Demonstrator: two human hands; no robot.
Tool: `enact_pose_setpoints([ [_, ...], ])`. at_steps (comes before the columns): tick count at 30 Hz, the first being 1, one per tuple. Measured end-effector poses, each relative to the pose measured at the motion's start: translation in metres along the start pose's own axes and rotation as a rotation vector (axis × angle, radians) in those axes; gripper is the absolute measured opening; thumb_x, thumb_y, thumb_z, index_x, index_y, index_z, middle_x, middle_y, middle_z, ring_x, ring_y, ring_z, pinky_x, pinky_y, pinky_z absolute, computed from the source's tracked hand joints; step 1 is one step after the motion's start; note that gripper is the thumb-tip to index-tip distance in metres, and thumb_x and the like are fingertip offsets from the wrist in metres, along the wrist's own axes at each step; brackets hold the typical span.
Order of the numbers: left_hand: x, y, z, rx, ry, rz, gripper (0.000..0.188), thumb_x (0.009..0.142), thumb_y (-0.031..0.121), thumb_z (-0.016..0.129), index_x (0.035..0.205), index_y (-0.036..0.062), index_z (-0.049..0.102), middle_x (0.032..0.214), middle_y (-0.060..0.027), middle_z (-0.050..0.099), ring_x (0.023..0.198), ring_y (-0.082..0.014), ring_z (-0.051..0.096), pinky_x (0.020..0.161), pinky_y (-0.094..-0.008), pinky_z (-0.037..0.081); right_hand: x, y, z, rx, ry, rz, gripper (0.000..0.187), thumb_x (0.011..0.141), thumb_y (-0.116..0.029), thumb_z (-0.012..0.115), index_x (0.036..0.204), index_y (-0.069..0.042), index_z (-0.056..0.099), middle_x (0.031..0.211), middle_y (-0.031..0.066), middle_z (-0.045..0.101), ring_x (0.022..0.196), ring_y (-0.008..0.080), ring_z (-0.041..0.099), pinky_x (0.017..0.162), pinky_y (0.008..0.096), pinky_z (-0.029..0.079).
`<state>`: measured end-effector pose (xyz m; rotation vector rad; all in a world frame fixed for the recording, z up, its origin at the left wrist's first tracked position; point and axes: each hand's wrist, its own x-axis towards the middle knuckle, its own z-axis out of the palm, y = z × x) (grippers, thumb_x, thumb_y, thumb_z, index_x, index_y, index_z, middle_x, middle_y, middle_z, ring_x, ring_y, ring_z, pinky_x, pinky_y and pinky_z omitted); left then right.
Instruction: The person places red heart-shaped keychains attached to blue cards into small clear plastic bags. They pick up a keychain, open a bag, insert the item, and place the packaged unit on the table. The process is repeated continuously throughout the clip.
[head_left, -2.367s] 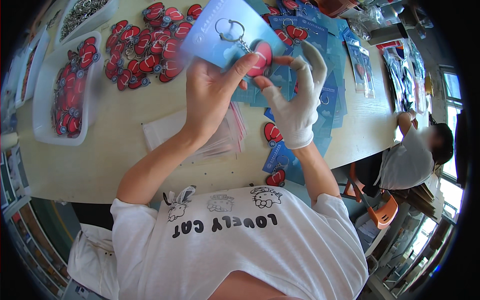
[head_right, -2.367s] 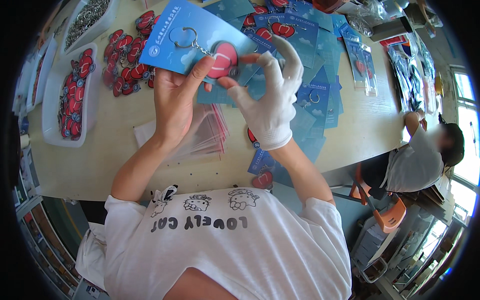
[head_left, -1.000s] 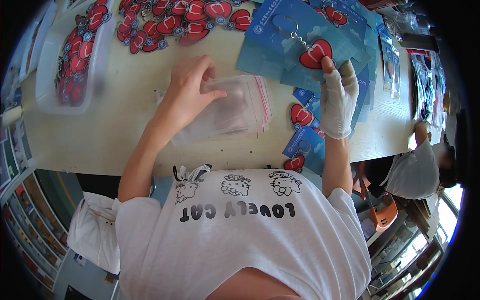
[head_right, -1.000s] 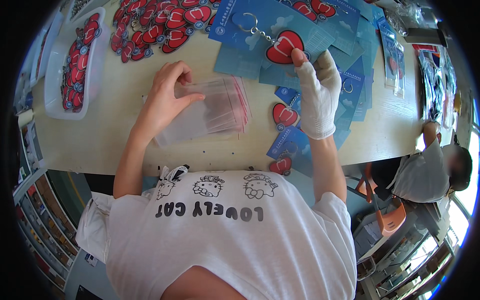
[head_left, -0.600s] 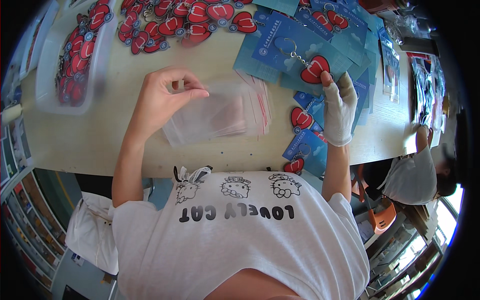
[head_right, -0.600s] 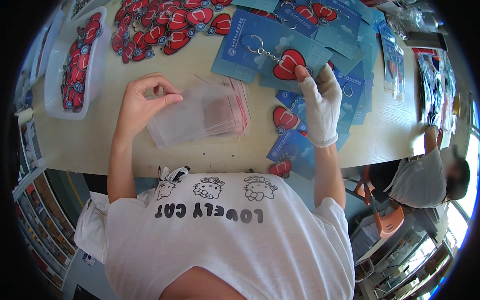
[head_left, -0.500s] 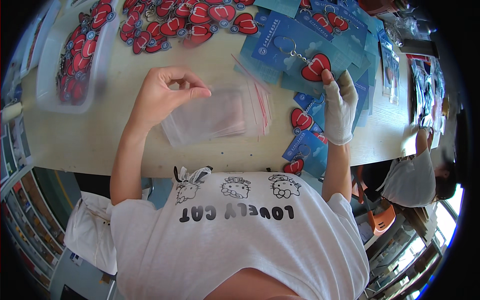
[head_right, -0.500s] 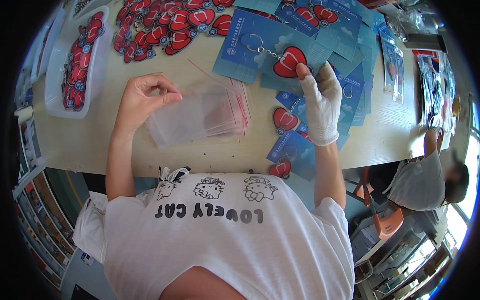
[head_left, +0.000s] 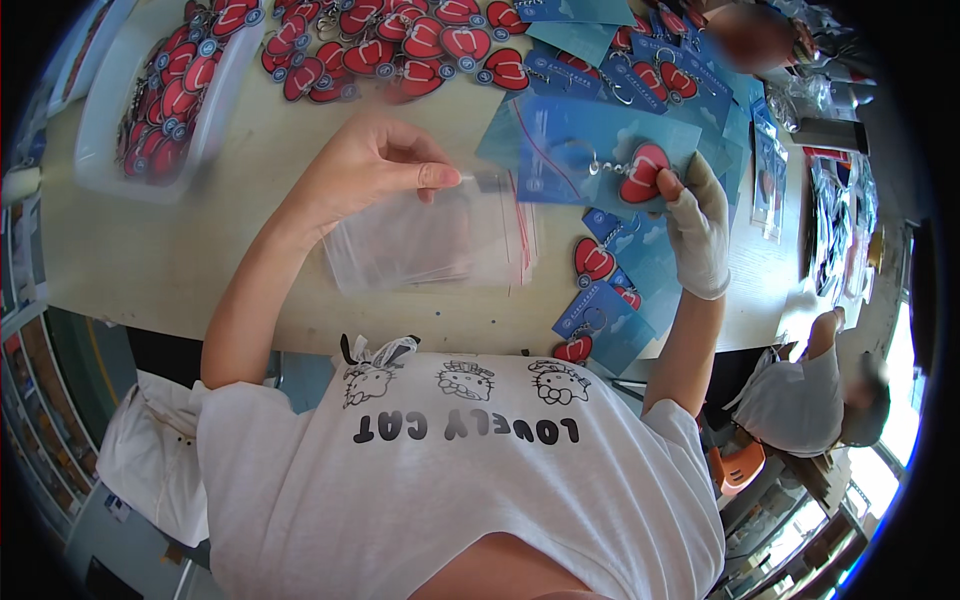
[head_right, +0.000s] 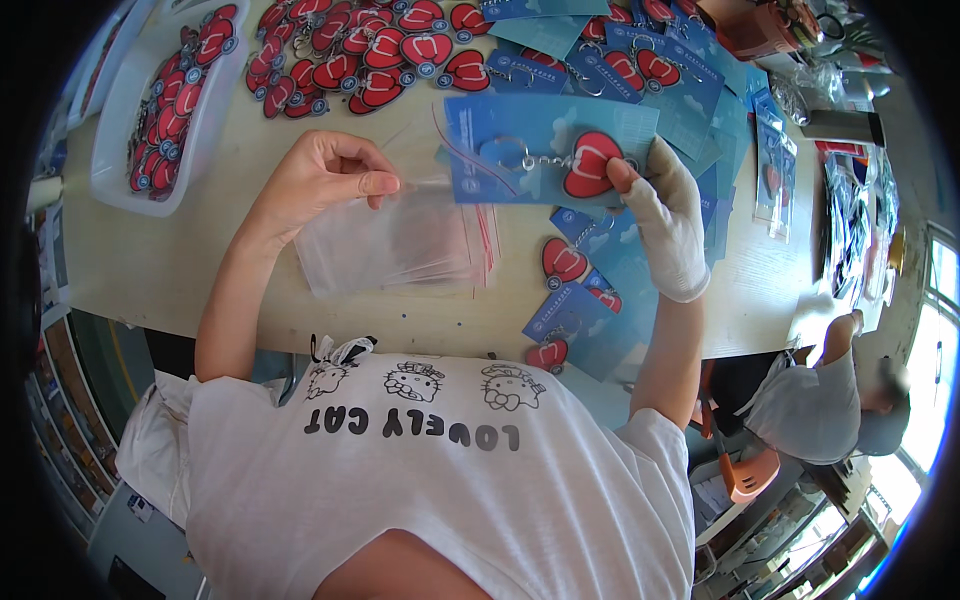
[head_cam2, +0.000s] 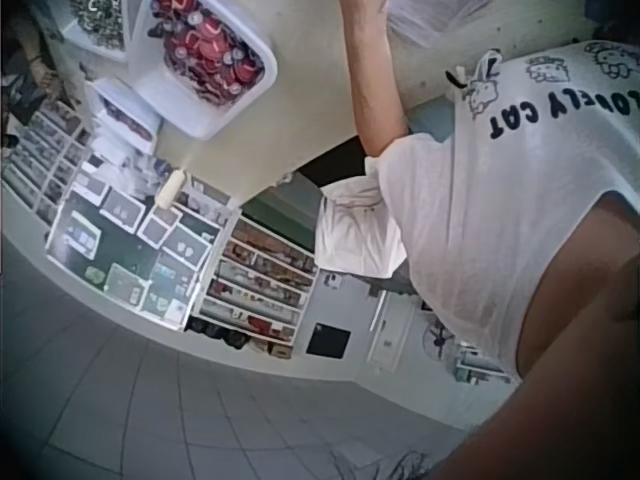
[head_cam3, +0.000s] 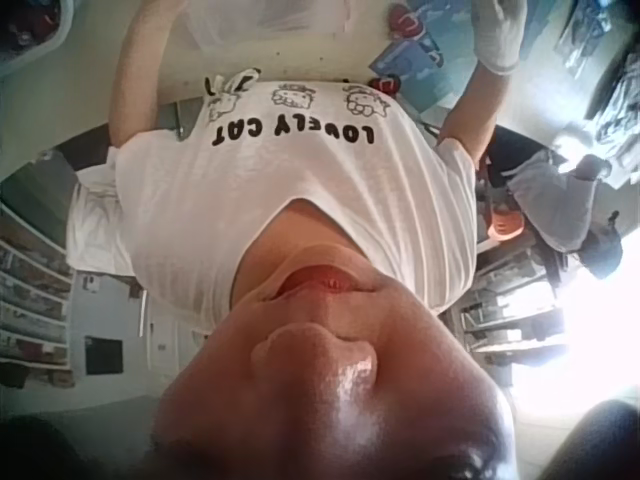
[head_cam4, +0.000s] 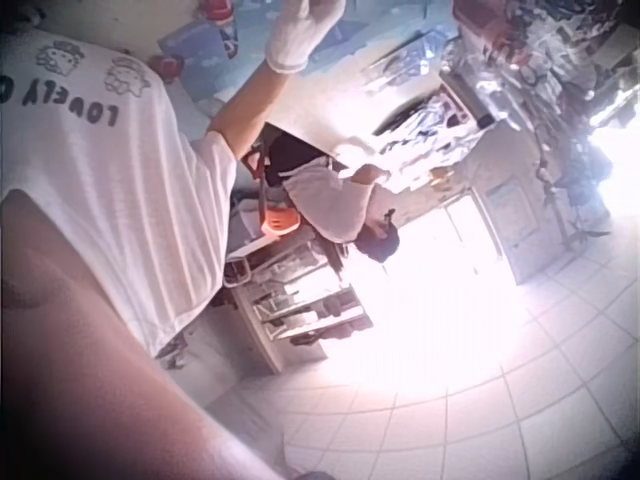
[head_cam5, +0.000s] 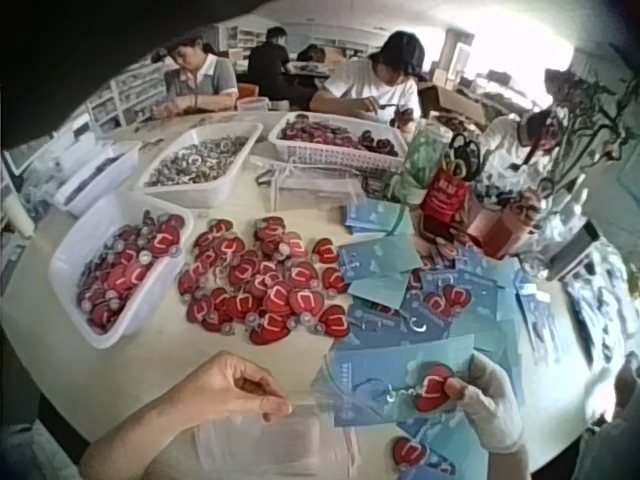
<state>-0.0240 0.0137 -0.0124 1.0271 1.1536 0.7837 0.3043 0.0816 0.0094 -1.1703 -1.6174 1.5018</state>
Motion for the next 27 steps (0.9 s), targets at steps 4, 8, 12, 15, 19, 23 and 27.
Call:
enact_pose_setpoints([
  [4, 0.003, -0.001, 0.001, -0.037, -0.02, 0.002, 0.012, 0.078, 0.012, 0.075, 0.081, 0.0015, 0.069, 0.071, -0.0028, 0.065, 0.063, -0.0081, 0.058, 0.058, -0.0208, 0.044, 0.006, -0.015, -0.006, -0.015, 0.127, -0.056, 0.037, 0.091, -0.022, 0.056, 0.117, 0.004, 0.053, 0.099, 0.006, 0.062, 0.086, 0.0096, 0.057, 0.075, 0.0242, 0.047],
  [8, 0.004, 0.003, 0.003, -0.05, -0.025, -0.011, 0.012, 0.078, 0.011, 0.075, 0.081, 0.0011, 0.069, 0.072, -0.0033, 0.065, 0.064, -0.0087, 0.059, 0.059, -0.0217, 0.046, 0.006, -0.024, -0.004, -0.084, 0.017, -0.016, 0.035, 0.091, -0.022, 0.056, 0.114, 0.004, 0.054, 0.098, 0.006, 0.062, 0.086, 0.0101, 0.057, 0.077, 0.0243, 0.046],
  [12, 0.006, -0.002, 0.004, -0.085, -0.067, 0.042, 0.011, 0.078, 0.009, 0.075, 0.081, 0.0004, 0.068, 0.072, -0.0038, 0.065, 0.064, -0.0094, 0.059, 0.062, -0.0224, 0.047, 0.007, -0.029, -0.005, -0.19, -0.088, 0.04, 0.031, 0.087, -0.016, 0.055, 0.112, 0.002, 0.056, 0.089, 0.0003, 0.06, 0.076, 0.0052, 0.05, 0.068, 0.019, 0.042],
  [15, 0.008, 0.001, 0.011, -0.065, -0.068, 0.049, 0.011, 0.078, 0.008, 0.074, 0.082, -0.0002, 0.068, 0.072, -0.0041, 0.066, 0.065, -0.0097, 0.06, 0.063, -0.0226, 0.048, 0.01, -0.028, -0.013, -0.207, -0.135, 0.029, 0.033, 0.085, -0.013, 0.052, 0.114, 0.002, 0.056, 0.089, 0.0003, 0.06, 0.076, 0.0048, 0.05, 0.068, 0.0192, 0.042],
  [19, 0.014, 0.001, 0.018, 0.037, -0.066, 0.118, 0.011, 0.08, 0.007, 0.072, 0.087, -0.0015, 0.069, 0.076, -0.0054, 0.067, 0.069, -0.0098, 0.062, 0.065, -0.0225, 0.049, 0.018, -0.04, 0.009, -0.216, -0.196, 0.058, 0.035, 0.084, -0.009, 0.05, 0.116, 0.003, 0.056, 0.088, 0.0008, 0.06, 0.073, 0.0043, 0.05, 0.068, 0.0197, 0.044],
  [23, 0.01, 0.003, 0.018, -0.003, -0.139, 0.057, 0.014, 0.081, 0.007, 0.071, 0.09, -0.0032, 0.069, 0.08, -0.0064, 0.069, 0.072, -0.0089, 0.063, 0.068, -0.0213, 0.049, 0.02, -0.049, 0.019, -0.264, -0.218, 0.117, 0.034, 0.082, -0.006, 0.054, 0.113, 0.005, 0.055, 0.083, 0.0008, 0.059, 0.068, 0.0058, 0.05, 0.063, 0.0219, 0.044],
  [27, 0.013, -0.004, 0.026, 0.031, -0.089, 0.083, 0.017, 0.08, 0.008, 0.073, 0.091, -0.0033, 0.069, 0.081, -0.0048, 0.069, 0.072, -0.0061, 0.062, 0.068, -0.0197, 0.048, 0.023, -0.036, 0.023, -0.488, -0.336, 0.111, 0.032, 0.08, -0.005, 0.057, 0.11, 0.006, 0.055, 0.076, 0.0039, 0.06, 0.065, 0.0073, 0.05, 0.06, 0.0241, 0.044],
])
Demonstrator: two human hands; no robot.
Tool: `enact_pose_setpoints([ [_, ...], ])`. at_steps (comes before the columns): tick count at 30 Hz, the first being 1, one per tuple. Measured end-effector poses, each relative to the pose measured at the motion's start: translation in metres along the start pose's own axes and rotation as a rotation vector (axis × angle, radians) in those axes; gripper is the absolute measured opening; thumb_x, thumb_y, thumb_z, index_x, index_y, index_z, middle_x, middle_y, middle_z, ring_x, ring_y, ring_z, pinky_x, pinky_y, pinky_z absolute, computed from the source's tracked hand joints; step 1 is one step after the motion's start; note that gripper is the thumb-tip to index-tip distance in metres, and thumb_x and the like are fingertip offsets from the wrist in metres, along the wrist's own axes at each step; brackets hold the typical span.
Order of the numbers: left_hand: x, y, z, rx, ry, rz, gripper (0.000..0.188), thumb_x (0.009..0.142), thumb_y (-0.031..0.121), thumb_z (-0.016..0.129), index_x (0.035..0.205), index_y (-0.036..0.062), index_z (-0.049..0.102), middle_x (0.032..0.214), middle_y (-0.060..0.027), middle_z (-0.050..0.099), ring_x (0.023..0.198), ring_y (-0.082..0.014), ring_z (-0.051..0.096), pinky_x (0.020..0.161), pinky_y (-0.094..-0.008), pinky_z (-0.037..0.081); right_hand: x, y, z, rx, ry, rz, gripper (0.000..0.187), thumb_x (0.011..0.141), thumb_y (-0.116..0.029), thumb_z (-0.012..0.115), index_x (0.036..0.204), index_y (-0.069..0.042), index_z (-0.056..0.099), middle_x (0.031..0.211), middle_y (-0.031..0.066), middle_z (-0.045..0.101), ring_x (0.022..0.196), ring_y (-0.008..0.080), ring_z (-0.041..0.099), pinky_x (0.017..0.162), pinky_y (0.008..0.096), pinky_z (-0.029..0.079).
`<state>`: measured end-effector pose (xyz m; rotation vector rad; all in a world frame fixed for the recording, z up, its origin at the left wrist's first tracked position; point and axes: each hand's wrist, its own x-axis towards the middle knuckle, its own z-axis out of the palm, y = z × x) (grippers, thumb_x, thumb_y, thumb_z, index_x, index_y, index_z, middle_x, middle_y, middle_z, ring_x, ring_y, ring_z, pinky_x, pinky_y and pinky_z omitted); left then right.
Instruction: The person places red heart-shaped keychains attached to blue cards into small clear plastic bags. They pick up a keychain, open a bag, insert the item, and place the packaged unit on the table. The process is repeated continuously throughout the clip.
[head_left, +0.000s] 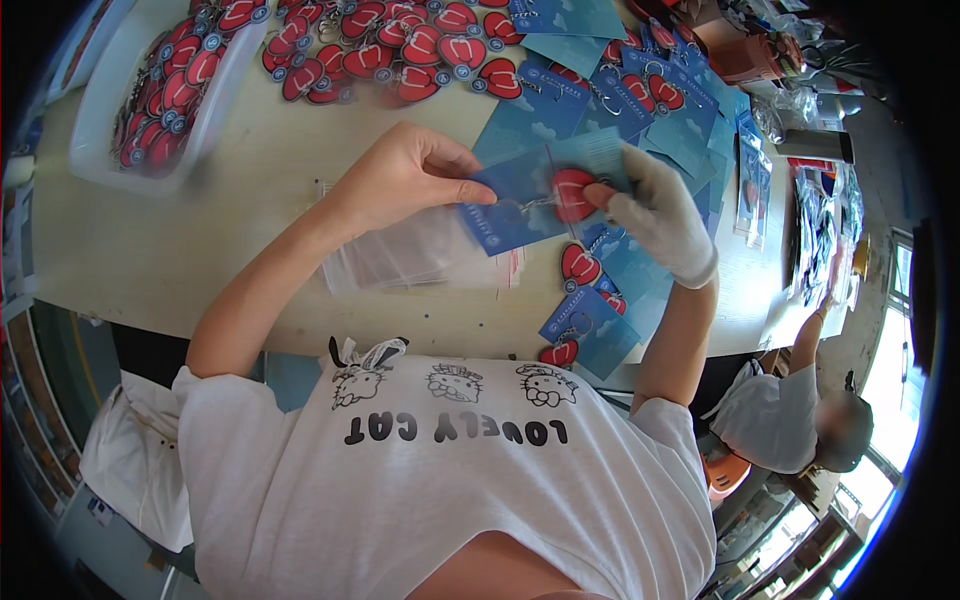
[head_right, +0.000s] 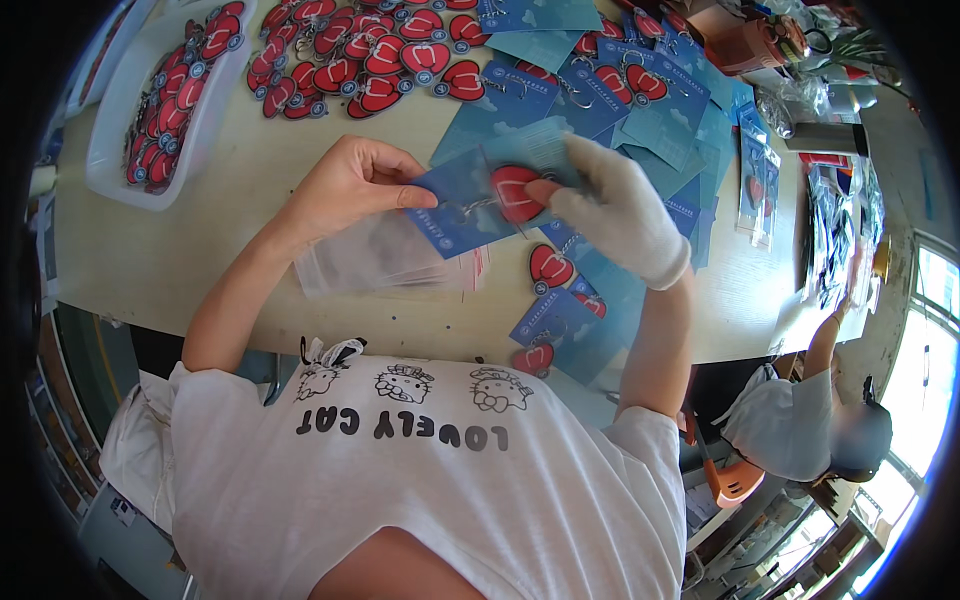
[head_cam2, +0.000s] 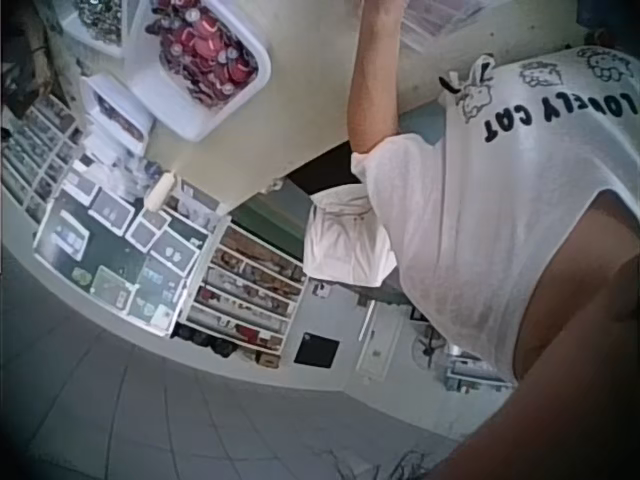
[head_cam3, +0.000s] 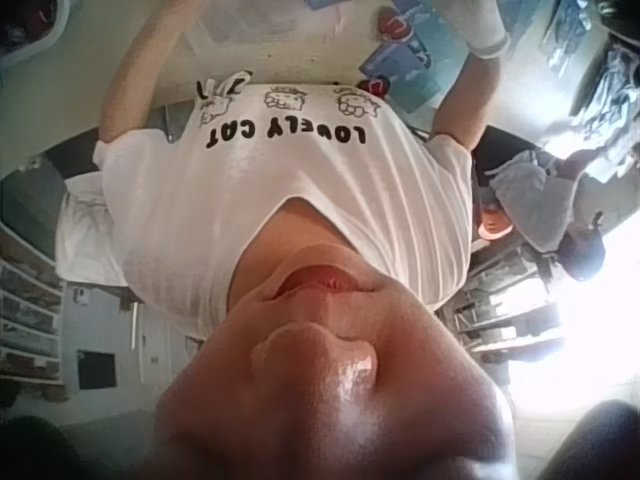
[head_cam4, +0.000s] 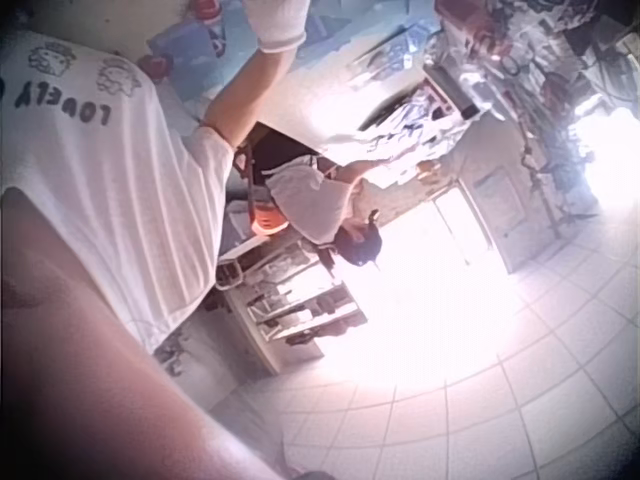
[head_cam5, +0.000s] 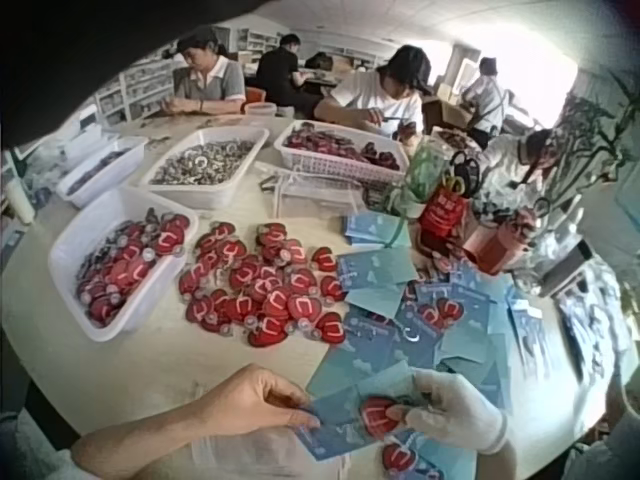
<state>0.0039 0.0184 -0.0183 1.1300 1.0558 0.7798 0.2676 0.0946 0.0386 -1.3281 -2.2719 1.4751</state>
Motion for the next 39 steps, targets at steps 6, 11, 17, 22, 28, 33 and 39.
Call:
enact_pose_setpoints([
  [6, 0.006, 0.002, 0.007, -0.079, 0.046, 0.031, 0.017, 0.078, 0.007, 0.074, 0.092, -0.0027, 0.07, 0.081, -0.0036, 0.069, 0.072, -0.0039, 0.061, 0.065, -0.0181, 0.048, -0.003, -0.016, 0.023, 0.159, 0.154, -0.069, 0.031, 0.074, 0.004, 0.058, 0.105, 0.007, 0.055, 0.079, 0.007, 0.063, 0.069, 0.0083, 0.055, 0.064, 0.0243, 0.047],
  [11, 0.008, 0.001, 0.009, -0.191, 0.095, 0.037, 0.017, 0.078, 0.006, 0.074, 0.092, -0.0027, 0.07, 0.082, -0.0041, 0.07, 0.072, -0.0037, 0.061, 0.064, -0.0173, 0.047, -0.016, -0.019, 0.017, 0.306, 0.372, 0.003, 0.022, 0.075, 0.008, 0.057, 0.096, 0.005, 0.059, 0.087, 0.0097, 0.067, 0.081, 0.0107, 0.064, 0.068, 0.0224, 0.049],
  [17, 0.017, 0.002, 0.017, -0.064, 0.012, 0.108, 0.02, 0.078, 0.007, 0.075, 0.094, -0.003, 0.07, 0.083, -0.0034, 0.07, 0.072, -0.0025, 0.06, 0.064, -0.0172, 0.047, -0.015, -0.01, 0.021, 0.311, 0.108, -0.029, 0.015, 0.075, 0.009, 0.057, 0.088, 0.005, 0.063, 0.084, 0.0076, 0.066, 0.079, 0.0126, 0.065, 0.069, 0.0228, 0.05],
  [22, 0.021, 0.011, 0.013, 0.051, -0.06, 0.118, 0.021, 0.078, 0.01, 0.076, 0.092, -0.0033, 0.069, 0.078, 0.0, 0.067, 0.068, -0.0012, 0.056, 0.062, -0.0175, 0.045, -0.014, -0.008, 0.017, 0.237, 0.07, -0.097, 0.011, 0.071, 0.006, 0.06, 0.081, 0.005, 0.064, 0.077, 0.0047, 0.058, 0.071, 0.0105, 0.06, 0.069, 0.0217, 0.049],
  [28, 0.026, 0.034, 0.018, 0.188, -0.074, 0.174, 0.024, 0.076, 0.019, 0.079, 0.082, -0.0012, 0.069, 0.06, 0.0052, 0.049, 0.055, -0.0023, 0.037, 0.051, -0.0221, 0.031, -0.014, -0.006, 0.016, 0.315, -0.031, -0.09, 0.012, 0.067, 0.008, 0.058, 0.077, 0.006, 0.064, 0.078, 0.005, 0.057, 0.072, 0.011, 0.059, 0.073, 0.0244, 0.053],
  [33, 0.025, 0.035, 0.017, 0.232, -0.118, 0.161, 0.021, 0.077, 0.018, 0.077, 0.078, -0.0014, 0.068, 0.055, 0.0052, 0.041, 0.053, -0.0033, 0.032, 0.049, -0.024, 0.027, -0.01, 0.002, 0.021, 0.313, -0.054, -0.103, 0.011, 0.066, 0.007, 0.057, 0.076, 0.005, 0.063, 0.083, 0.0041, 0.056, 0.074, 0.0118, 0.059, 0.074, 0.0249, 0.053],
  [39, 0.036, 0.033, 0.017, 0.273, -0.137, 0.206, 0.022, 0.077, 0.015, 0.077, 0.08, -0.0039, 0.065, 0.061, 0.0062, 0.045, 0.055, -0.0025, 0.032, 0.049, -0.0235, 0.026, -0.023, 0.01, 0.014, 0.448, 0.022, 0.0, 0.032, 0.078, -0.008, 0.065, 0.107, 0.005, 0.057, 0.099, 0.0079, 0.059, 0.091, 0.0148, 0.059, 0.079, 0.0282, 0.05],
])
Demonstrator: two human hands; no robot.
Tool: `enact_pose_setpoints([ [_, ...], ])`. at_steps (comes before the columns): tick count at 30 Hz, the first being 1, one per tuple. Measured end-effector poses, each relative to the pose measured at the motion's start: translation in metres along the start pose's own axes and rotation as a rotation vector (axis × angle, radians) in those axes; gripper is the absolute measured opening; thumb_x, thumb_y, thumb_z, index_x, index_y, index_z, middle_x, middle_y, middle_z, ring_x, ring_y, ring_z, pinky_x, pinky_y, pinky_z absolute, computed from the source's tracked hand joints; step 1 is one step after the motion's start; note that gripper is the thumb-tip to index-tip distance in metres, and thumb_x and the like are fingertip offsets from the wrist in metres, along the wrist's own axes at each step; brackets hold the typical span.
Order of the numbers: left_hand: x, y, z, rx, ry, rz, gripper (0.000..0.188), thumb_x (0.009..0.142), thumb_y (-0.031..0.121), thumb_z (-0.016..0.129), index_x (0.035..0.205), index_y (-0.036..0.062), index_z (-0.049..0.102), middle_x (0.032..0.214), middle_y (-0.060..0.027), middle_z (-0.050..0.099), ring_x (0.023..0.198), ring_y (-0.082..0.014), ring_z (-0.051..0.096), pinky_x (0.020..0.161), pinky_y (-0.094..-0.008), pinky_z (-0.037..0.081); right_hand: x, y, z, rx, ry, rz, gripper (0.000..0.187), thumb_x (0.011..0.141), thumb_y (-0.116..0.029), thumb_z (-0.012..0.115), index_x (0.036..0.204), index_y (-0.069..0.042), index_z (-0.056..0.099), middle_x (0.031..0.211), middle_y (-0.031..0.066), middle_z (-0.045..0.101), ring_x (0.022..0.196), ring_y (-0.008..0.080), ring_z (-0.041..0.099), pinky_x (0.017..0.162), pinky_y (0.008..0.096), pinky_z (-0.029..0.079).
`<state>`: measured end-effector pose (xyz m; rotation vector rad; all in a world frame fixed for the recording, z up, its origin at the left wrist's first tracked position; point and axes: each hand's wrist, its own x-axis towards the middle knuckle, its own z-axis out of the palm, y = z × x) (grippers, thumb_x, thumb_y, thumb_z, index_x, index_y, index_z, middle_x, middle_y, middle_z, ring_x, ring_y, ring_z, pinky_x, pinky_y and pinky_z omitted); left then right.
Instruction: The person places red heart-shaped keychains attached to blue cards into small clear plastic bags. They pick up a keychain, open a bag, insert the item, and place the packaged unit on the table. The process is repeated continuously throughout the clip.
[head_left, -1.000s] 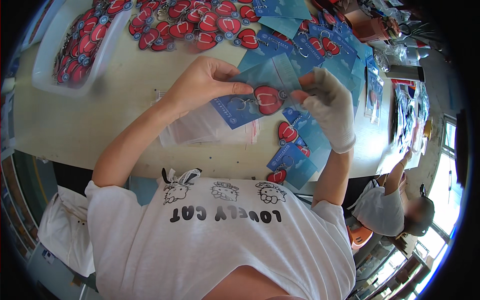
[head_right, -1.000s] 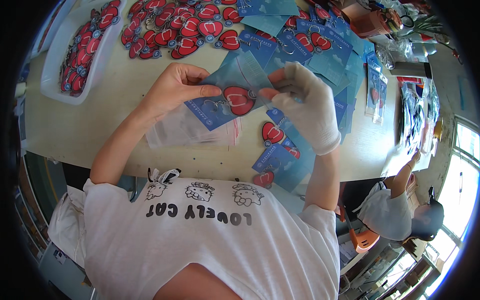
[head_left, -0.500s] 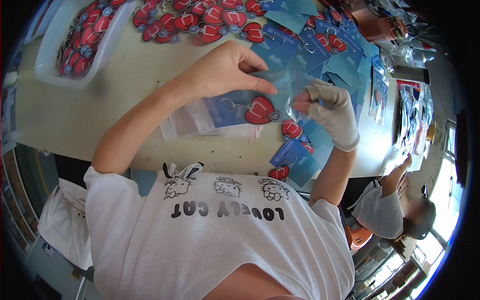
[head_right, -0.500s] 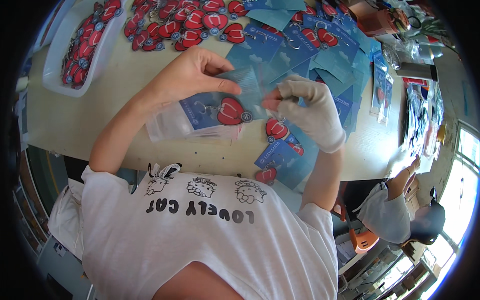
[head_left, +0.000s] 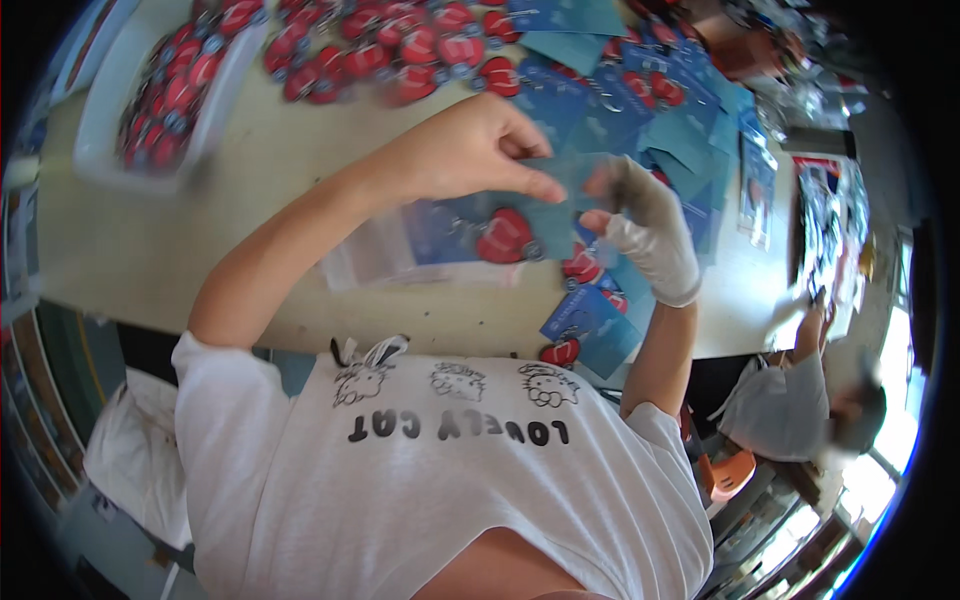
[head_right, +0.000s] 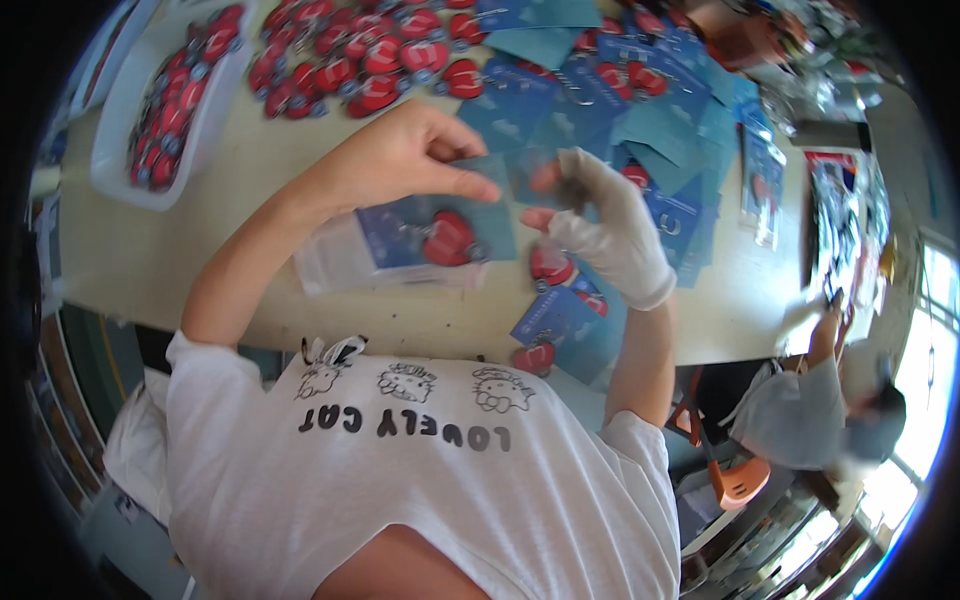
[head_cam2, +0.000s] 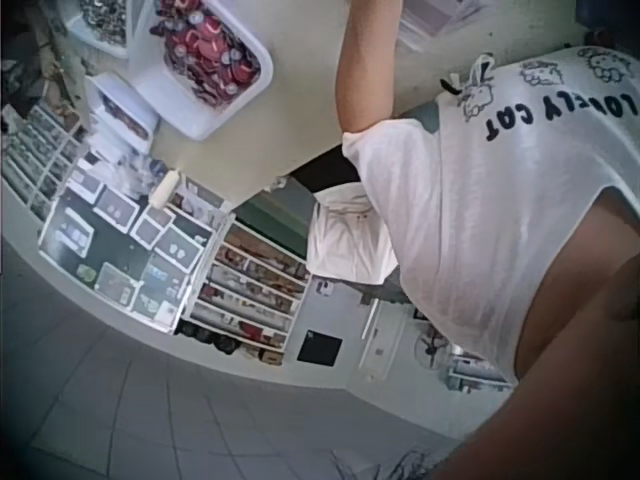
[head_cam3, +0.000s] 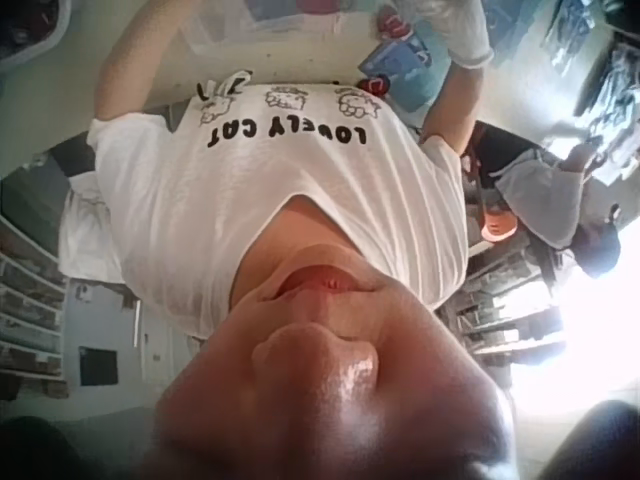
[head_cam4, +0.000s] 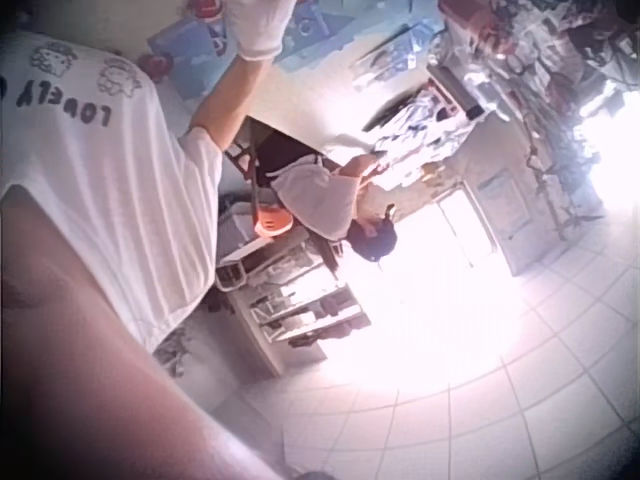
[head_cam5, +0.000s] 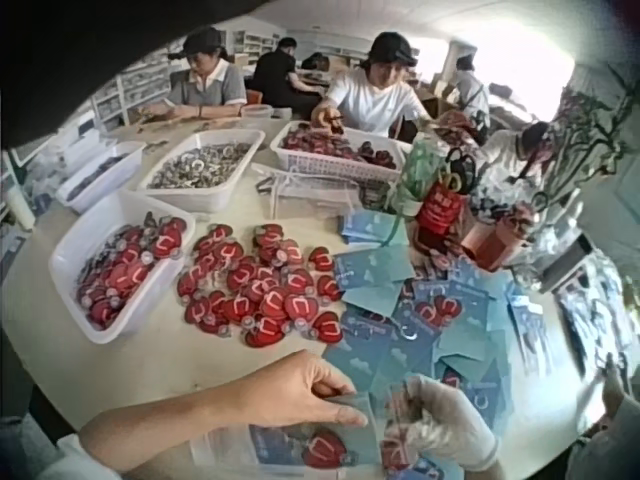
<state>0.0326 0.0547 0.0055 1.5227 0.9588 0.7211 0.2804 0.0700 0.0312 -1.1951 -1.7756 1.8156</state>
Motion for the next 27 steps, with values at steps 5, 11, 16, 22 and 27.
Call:
enact_pose_setpoints([
  [5, 0.009, 0.01, 0.019, -0.088, 0.04, -0.148, 0.019, 0.08, 0.01, 0.074, 0.085, -0.0046, 0.064, 0.076, 0.0014, 0.065, 0.067, 0.0, 0.054, 0.06, -0.0181, 0.043, -0.015, 0.0, 0.008, 0.182, 0.019, -0.012, 0.046, 0.087, -0.025, 0.065, 0.12, 0.005, 0.052, 0.104, 0.0087, 0.062, 0.094, 0.0146, 0.058, 0.083, 0.0279, 0.045],
  [11, 0.024, 0.017, 0.024, 0.38, 0.355, 0.302, 0.038, 0.08, 0.019, 0.073, 0.112, 0.0041, 0.059, 0.104, -0.011, 0.065, 0.092, -0.0242, 0.063, 0.083, -0.0322, 0.048, -0.061, 0.034, -0.058, -0.04, 0.633, -0.011, 0.029, 0.084, 0.0, 0.053, 0.112, 0.004, 0.06, 0.091, 0.0069, 0.065, 0.074, 0.011, 0.061, 0.068, 0.0252, 0.05],
  [16, 0.037, -0.04, -0.025, 0.812, 0.332, 0.243, 0.049, 0.078, 0.023, 0.073, 0.12, 0.0063, 0.055, 0.119, -0.0097, 0.059, 0.113, -0.0241, 0.053, 0.096, -0.0368, 0.043, -0.123, 0.127, -0.219, 0.403, 1.17, -0.373, 0.024, 0.091, -0.004, 0.055, 0.112, 0.007, 0.057, 0.098, 0.0112, 0.064, 0.075, 0.0125, 0.063, 0.065, 0.0238, 0.055],
  [22, 0.073, -0.051, -0.047, 0.994, 0.052, 0.229, 0.081, 0.067, 0.033, 0.081, 0.135, 0.0129, 0.043, 0.141, -0.0063, 0.037, 0.133, -0.0252, 0.03, 0.111, -0.0421, 0.029, -0.084, 0.112, -0.236, -0.722, 1.116, 0.673, 0.053, 0.088, -0.035, 0.058, 0.125, 0.002, 0.05, 0.105, 0.0197, 0.062, 0.088, 0.0325, 0.064, 0.081, 0.0371, 0.052],
  [27, 0.076, -0.056, -0.047, 1.005, 0.053, 0.209, 0.088, 0.064, 0.032, 0.083, 0.139, 0.0179, 0.04, 0.14, -0.0076, 0.033, 0.132, -0.0301, 0.03, 0.11, -0.0446, 0.03, -0.043, 0.04, -0.087, -0.595, 0.891, -0.083, 0.025, 0.088, -0.017, 0.057, 0.105, -0.001, 0.065, 0.09, 0.0105, 0.067, 0.073, 0.0142, 0.061, 0.067, 0.0284, 0.048],
])
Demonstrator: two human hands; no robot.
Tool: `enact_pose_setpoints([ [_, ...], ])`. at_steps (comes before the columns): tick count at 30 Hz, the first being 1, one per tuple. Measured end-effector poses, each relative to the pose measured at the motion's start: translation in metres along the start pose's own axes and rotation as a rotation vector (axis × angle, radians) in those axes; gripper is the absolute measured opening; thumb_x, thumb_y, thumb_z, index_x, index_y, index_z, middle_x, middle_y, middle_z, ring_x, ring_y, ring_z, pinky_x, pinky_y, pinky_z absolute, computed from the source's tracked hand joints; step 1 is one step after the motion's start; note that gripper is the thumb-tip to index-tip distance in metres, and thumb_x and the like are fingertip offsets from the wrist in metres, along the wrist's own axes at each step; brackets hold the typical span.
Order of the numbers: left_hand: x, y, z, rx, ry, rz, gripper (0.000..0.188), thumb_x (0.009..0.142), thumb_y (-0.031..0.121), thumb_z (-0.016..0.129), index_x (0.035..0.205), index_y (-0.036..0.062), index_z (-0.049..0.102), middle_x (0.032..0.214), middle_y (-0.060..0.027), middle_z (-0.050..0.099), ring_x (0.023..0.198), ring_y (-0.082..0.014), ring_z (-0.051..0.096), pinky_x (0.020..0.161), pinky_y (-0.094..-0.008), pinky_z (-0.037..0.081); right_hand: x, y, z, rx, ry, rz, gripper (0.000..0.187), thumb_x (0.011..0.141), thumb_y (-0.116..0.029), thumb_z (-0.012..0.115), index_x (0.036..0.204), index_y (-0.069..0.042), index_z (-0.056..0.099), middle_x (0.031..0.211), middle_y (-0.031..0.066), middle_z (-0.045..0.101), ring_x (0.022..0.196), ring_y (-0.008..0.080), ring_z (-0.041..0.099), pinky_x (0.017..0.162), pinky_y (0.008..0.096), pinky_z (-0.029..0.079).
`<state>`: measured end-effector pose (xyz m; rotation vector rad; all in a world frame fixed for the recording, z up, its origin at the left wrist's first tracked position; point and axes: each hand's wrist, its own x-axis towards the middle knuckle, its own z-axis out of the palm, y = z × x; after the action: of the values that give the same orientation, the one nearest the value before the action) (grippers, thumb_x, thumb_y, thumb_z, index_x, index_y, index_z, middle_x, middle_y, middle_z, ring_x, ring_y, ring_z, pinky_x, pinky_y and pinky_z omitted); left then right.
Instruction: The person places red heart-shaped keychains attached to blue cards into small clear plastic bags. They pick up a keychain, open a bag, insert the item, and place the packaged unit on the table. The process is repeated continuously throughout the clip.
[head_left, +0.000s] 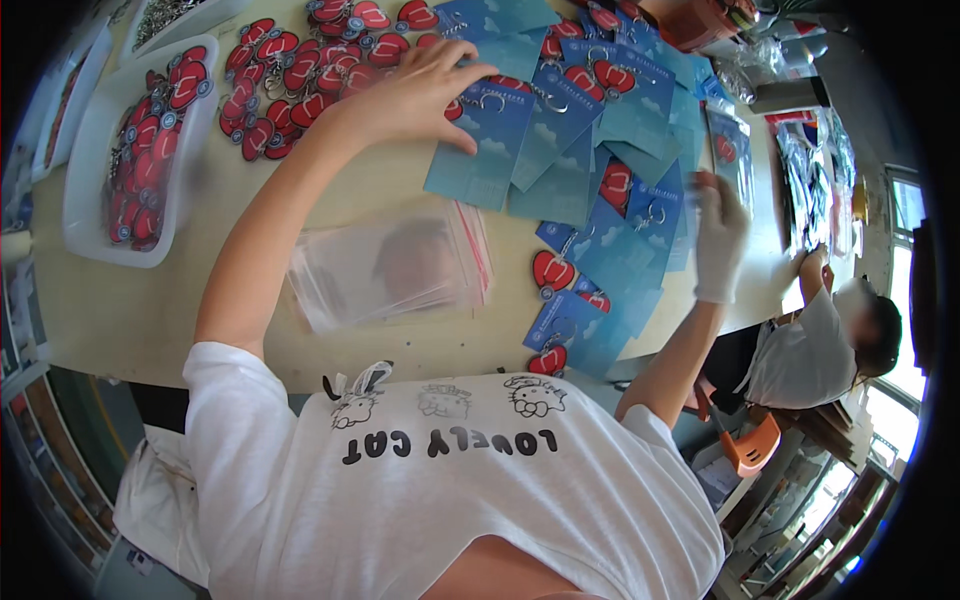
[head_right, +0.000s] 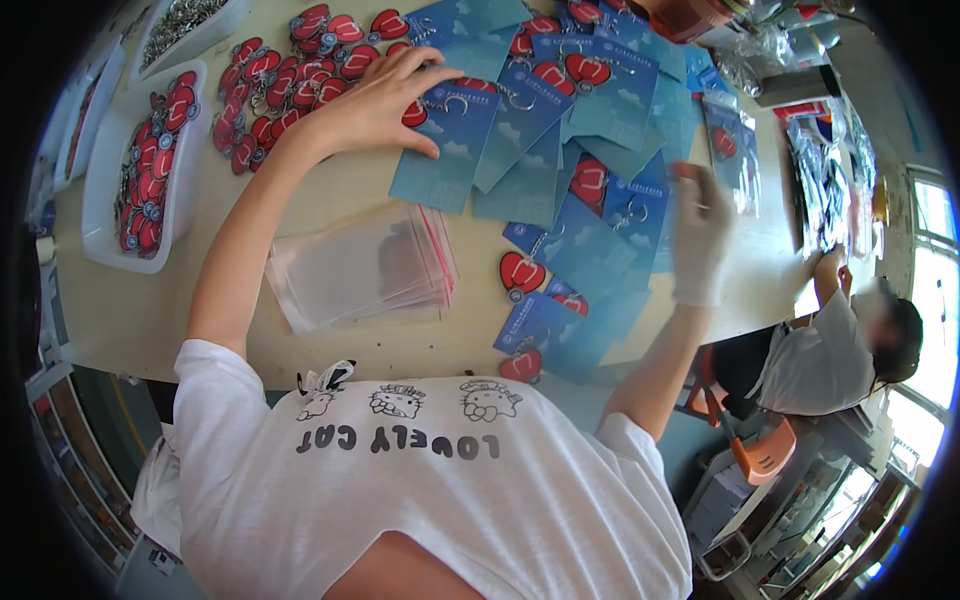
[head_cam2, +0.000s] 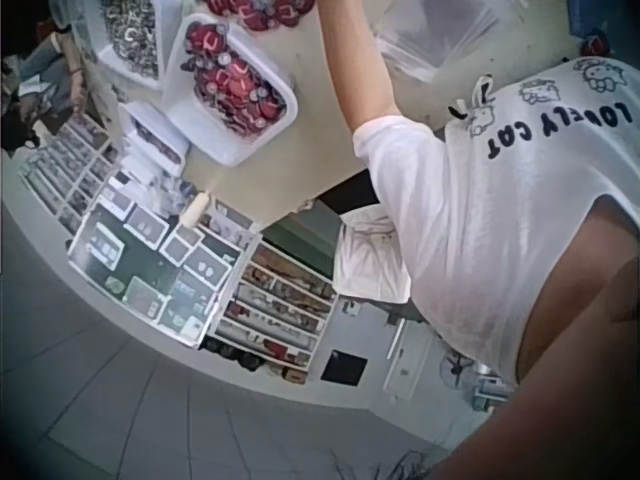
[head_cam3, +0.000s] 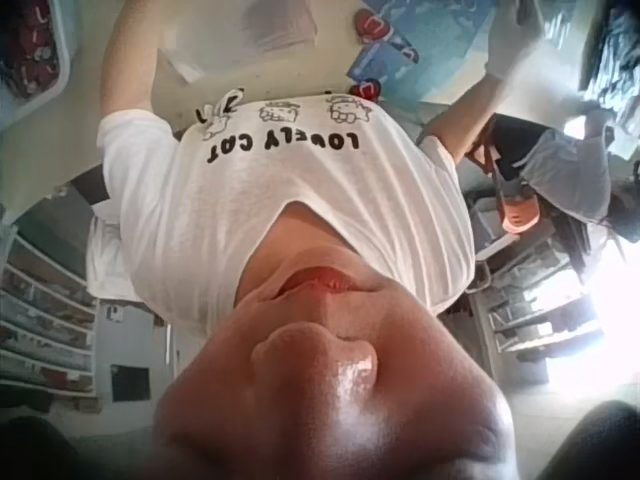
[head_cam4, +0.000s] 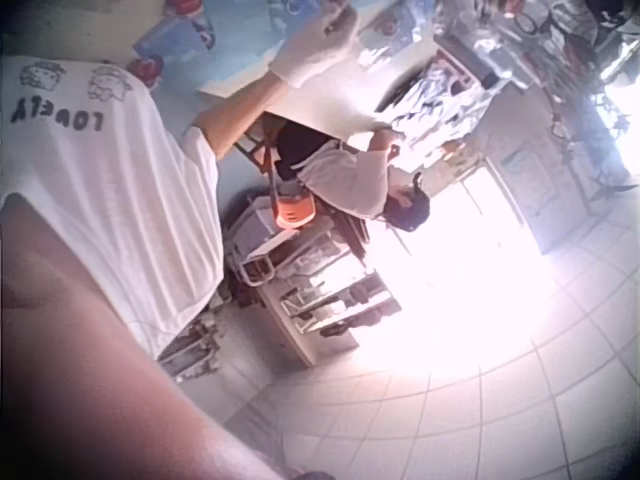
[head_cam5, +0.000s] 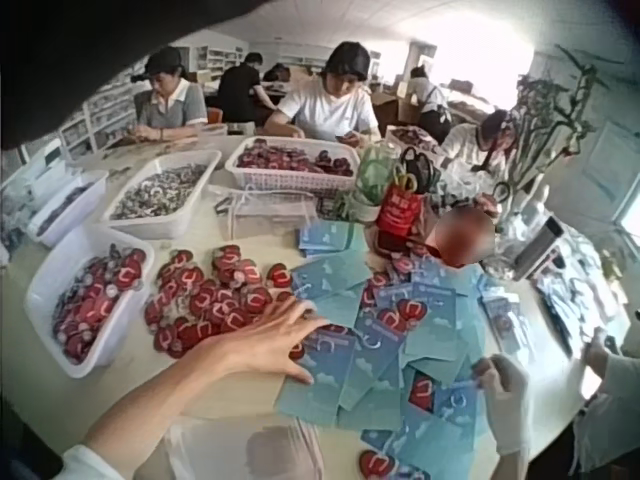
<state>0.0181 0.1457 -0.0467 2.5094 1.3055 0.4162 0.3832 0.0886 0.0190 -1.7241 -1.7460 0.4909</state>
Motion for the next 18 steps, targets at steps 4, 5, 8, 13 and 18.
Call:
enact_pose_setpoints([
  [4, -0.004, -0.004, 0.01, -0.009, 0.064, -0.012, 0.088, 0.063, 0.034, 0.084, 0.139, 0.0225, 0.04, 0.139, -0.0082, 0.032, 0.13, -0.0315, 0.031, 0.108, -0.0449, 0.033, -0.042, -0.084, 0.07, -0.07, -0.691, -0.067, 0.027, 0.088, -0.022, 0.056, 0.097, 0.0, 0.069, 0.071, 0.0063, 0.069, 0.06, 0.0103, 0.061, 0.057, 0.0231, 0.047],
  [5, -0.004, -0.005, 0.012, -0.01, 0.087, -0.008, 0.087, 0.063, 0.034, 0.084, 0.138, 0.0226, 0.04, 0.139, -0.008, 0.033, 0.13, -0.0312, 0.031, 0.108, -0.045, 0.034, -0.041, -0.09, 0.076, 0.025, -0.738, 0.087, 0.028, 0.087, -0.023, 0.058, 0.096, 0.001, 0.069, 0.069, 0.0062, 0.069, 0.058, 0.0104, 0.061, 0.055, 0.0236, 0.046],
  [8, -0.007, -0.007, 0.018, -0.09, 0.12, -0.006, 0.084, 0.065, 0.035, 0.083, 0.137, 0.0218, 0.041, 0.135, -0.0073, 0.035, 0.128, -0.0288, 0.034, 0.105, -0.0441, 0.038, -0.033, -0.103, 0.086, 0.258, -0.791, 0.383, 0.03, 0.084, -0.026, 0.062, 0.09, 0.004, 0.067, 0.067, 0.0066, 0.068, 0.046, 0.0084, 0.055, 0.045, 0.0252, 0.043],
  [13, -0.004, -0.007, 0.022, -0.259, 0.138, 0.018, 0.076, 0.069, 0.034, 0.081, 0.135, 0.0205, 0.044, 0.128, -0.0073, 0.038, 0.12, -0.0253, 0.044, 0.099, -0.0406, 0.043, -0.046, -0.087, 0.114, 0.351, -0.625, 0.354, 0.026, 0.084, -0.023, 0.063, 0.086, 0.003, 0.065, 0.061, 0.0033, 0.062, 0.042, 0.0059, 0.048, 0.039, 0.0235, 0.037],
  [18, -0.003, 0.001, 0.021, -0.382, 0.157, 0.019, 0.066, 0.073, 0.025, 0.078, 0.131, 0.0182, 0.048, 0.118, -0.0073, 0.044, 0.099, -0.021, 0.055, 0.09, -0.034, 0.048, -0.05, -0.104, 0.118, 0.497, -0.548, 0.46, 0.019, 0.083, -0.017, 0.063, 0.084, 0.002, 0.062, 0.06, 0.0022, 0.059, 0.044, 0.0061, 0.049, 0.038, 0.0224, 0.035],
])
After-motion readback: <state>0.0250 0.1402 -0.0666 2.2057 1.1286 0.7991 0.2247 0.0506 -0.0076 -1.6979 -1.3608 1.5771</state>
